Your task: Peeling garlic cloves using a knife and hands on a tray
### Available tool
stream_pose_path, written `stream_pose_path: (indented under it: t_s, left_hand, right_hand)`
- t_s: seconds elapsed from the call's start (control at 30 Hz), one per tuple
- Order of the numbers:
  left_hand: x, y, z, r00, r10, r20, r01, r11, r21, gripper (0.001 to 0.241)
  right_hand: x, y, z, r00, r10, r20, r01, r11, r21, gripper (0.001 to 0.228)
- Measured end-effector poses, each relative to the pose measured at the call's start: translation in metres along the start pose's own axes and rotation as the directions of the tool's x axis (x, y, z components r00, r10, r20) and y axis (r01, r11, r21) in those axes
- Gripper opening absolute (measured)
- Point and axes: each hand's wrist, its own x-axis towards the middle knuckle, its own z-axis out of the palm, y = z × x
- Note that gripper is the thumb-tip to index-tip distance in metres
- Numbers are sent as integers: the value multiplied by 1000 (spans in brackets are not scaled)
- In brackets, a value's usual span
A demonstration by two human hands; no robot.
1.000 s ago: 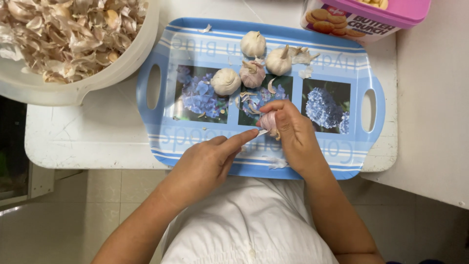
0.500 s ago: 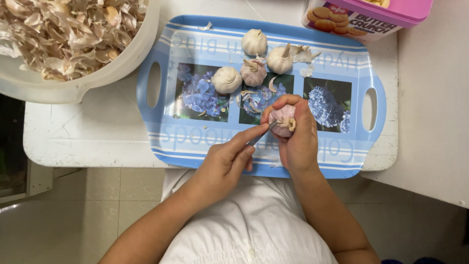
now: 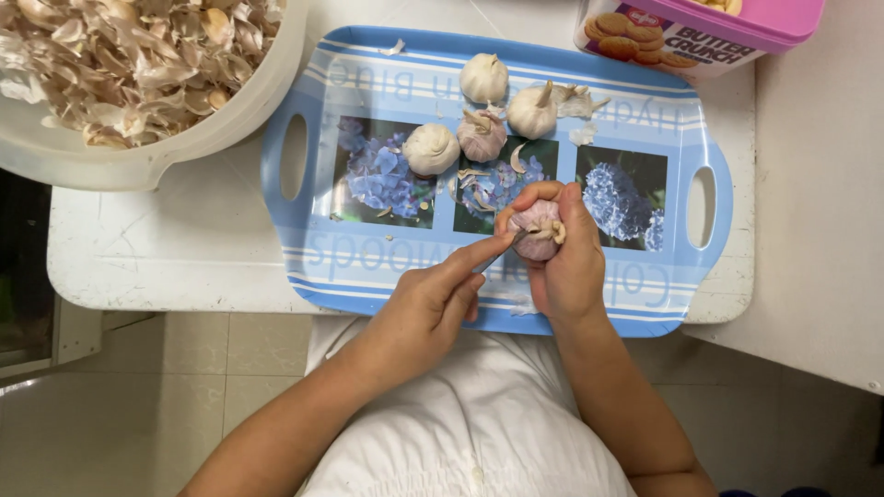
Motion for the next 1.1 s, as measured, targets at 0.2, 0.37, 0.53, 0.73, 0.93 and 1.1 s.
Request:
stream_pose_path:
  t_s: [0.2,0.37,0.53,0.73,0.93,1.1]
  left_hand:
    - [5,-4,5,998,-55,24,59,981,-185,43]
    - [2,2,-6,996,-53,76,54,999,-2,49]
    - [-4,18,-24,986,-97,137,79,987,137,57]
    - [10,13,-33,996,31,-80,-15,979,201,55]
    - [45,-14,-20,912,360,-196,-300,912,278,33]
    - [50,-11,-12,903,422,-79,-324,791,519,12]
  right_hand:
    - [0,-4,3,998,52,-45,-53,998,-31,52]
    - [-1,0,-5,998,65,-24,-67,992,-106,59]
    - [2,0,-10,991,136,-4,-136,986,-92,64]
    - [2,9,-16,959,268,89,-273,961,48,55]
    - [2,37,-43,944,297,145,-275,949,-153,45]
    - [-6,29,-20,968,178,175,-153,977,-146,57]
